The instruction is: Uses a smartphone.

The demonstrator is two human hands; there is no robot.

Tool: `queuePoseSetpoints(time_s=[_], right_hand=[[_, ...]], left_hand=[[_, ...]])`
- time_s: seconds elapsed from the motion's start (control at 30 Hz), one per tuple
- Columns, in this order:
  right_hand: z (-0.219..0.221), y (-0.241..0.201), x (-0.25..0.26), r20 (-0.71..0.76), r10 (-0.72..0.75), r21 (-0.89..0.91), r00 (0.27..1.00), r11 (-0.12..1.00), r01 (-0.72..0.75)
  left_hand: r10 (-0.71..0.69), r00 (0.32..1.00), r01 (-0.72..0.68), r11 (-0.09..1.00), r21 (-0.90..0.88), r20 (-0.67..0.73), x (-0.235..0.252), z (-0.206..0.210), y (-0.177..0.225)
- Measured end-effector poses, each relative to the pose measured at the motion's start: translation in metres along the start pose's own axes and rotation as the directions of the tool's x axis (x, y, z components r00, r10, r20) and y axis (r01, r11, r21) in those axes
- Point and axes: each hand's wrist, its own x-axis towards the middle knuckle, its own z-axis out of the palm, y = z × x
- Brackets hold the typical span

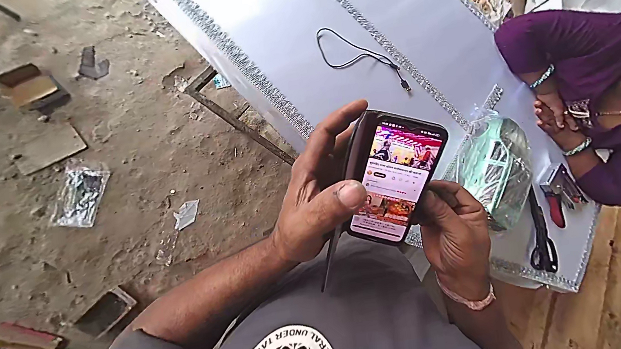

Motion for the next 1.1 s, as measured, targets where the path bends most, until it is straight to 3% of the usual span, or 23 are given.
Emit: queuePoseSetpoints(time_s=[0.17,0.53,0.87,1.1], right_hand=[[0.005,0.001,-0.001,0.071,0.009,-0.018,0.997,1.0,-0.008],[-0.023,-0.008,-0.013,0.217,-0.022,0.069,0.976,0.998,0.008],[-0.064,-0.026,-0.022,0.322,-0.071,0.157,0.944,0.987,0.021],[-0.073,-0.028,-0.026,0.343,-0.093,0.202,0.935,0.979,0.024]], left_hand=[[0.054,0.993,-0.052,0.998,0.021,-0.103,-0.019,0.005,0.004],[0.159,0.978,-0.143,0.982,0.121,-0.135,-0.049,0.053,0.002],[0.23,0.968,-0.193,0.937,0.291,-0.1,-0.056,0.107,-0.016],[0.25,0.966,-0.213,0.91,0.356,-0.063,-0.058,0.122,-0.017]])
